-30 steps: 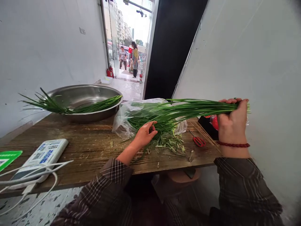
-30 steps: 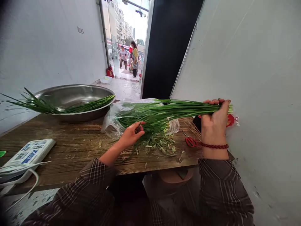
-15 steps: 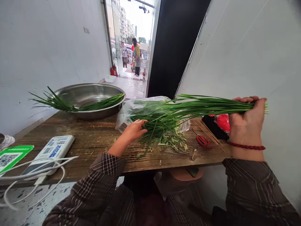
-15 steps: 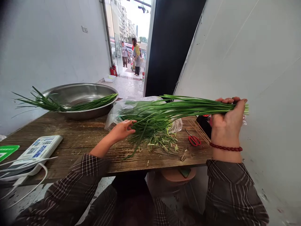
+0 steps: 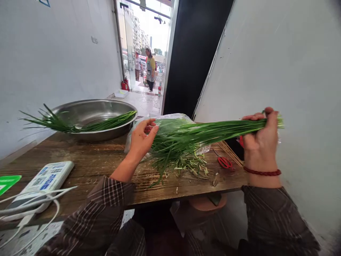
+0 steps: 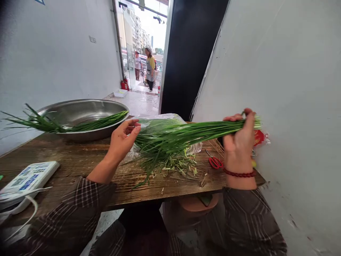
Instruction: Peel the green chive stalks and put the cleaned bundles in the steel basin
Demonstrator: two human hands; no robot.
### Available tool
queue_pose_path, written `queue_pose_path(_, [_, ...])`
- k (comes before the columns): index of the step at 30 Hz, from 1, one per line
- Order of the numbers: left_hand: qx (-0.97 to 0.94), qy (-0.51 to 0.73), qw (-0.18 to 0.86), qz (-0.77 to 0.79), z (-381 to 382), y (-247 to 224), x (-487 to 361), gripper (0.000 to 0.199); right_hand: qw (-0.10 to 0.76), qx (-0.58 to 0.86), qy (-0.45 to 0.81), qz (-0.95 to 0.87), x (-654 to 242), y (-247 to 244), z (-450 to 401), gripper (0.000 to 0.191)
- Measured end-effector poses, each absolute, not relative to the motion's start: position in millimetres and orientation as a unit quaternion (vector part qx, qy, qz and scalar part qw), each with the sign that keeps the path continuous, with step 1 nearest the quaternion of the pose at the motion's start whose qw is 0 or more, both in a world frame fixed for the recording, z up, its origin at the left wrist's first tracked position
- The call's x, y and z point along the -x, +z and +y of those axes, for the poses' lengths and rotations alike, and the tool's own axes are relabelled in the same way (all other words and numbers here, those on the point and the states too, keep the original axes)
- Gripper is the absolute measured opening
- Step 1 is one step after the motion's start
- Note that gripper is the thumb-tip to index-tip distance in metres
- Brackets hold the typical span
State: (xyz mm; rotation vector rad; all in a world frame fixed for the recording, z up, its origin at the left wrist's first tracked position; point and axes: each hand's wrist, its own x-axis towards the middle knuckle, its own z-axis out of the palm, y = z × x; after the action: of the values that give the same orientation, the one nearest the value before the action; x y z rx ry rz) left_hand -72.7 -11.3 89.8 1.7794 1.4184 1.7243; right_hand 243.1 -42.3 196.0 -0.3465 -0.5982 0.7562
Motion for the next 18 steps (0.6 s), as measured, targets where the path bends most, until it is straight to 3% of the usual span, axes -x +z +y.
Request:
queue_pose_path(6, [-0.705,0.571,0.234,0.351,-30.1,139.1,24.7,0.044,0.784,0.198,0.383,-0.447,-179.4,183.7,-50.4,0.020])
queue_pose_path(12, [-0.813,0.453,0.273,0.244,-40.0,150.7,-14.9,0.082,0.750,0.167,0.422,-0.482,-140.4,173.6,-54.1,0.025])
queue_pose_path(15, [-0.808,0.446,0.283,0.261,-40.9,144.5,-17.7,0.067,0.743,0.167,0.460,-0.457,-136.6,172.0,-54.1,0.026])
queue_pose_path(18, [-0.817,0.420,0.293,0.266,-43.7,139.2,-16.6,0.032,0.736,0.166,0.501,-0.424,-141.1,170.7,-54.0,0.028])
